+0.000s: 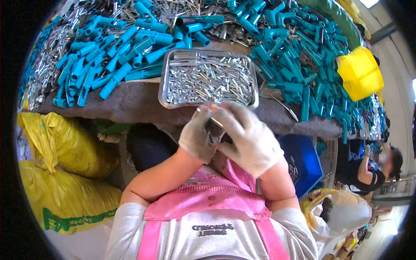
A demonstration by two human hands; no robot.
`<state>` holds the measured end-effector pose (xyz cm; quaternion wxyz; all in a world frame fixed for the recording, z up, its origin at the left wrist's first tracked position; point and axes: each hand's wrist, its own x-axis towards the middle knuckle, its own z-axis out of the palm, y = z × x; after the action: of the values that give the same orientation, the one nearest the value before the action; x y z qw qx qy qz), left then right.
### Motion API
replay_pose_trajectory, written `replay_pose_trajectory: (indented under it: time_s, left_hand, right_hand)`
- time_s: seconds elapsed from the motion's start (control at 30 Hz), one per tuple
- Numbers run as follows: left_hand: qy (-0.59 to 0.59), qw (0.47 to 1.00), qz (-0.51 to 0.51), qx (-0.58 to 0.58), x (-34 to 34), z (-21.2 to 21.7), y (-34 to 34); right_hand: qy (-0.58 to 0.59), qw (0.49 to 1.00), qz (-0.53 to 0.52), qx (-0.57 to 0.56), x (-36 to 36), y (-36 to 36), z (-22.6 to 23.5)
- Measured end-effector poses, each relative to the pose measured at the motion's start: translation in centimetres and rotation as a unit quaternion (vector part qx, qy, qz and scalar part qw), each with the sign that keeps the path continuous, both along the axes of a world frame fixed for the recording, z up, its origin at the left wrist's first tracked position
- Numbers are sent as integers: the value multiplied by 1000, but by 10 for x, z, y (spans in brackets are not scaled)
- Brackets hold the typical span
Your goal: Assembling metal sleeves into plastic handles at a manufacturing workbench.
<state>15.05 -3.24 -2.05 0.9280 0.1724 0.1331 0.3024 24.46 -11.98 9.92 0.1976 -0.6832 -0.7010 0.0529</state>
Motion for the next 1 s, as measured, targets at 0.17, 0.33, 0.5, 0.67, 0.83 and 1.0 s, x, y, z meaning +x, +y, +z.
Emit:
replay_pose_trajectory:
  time_s: [0.17, 0.33, 0.5, 0.67, 0.83, 1.0]
  left_hand:
    - [3, 998, -61, -18, 3, 28, -20]
    - [158, 981, -98, 51, 6, 63, -38]
    - [169, 935, -264, 167, 0, 50, -47]
    - [165, 908, -355, 149, 10, 33, -59]
    - [189, 879, -402, 172, 32, 26, -64]
    - [219, 879, -416, 77, 41, 3, -65]
  right_hand:
    - [43, 978, -81, 190, 4, -22, -23]
    - [355, 876, -134, 298, 14, -36, -64]
    - [701, 679, -130, 174, 48, -64, -92]
    - [814, 553, -108, 144, 58, -93, -112]
    - [856, 464, -94, 207, 63, -117, -128]
    - [813, 521, -168, 199, 60, -133, -151]
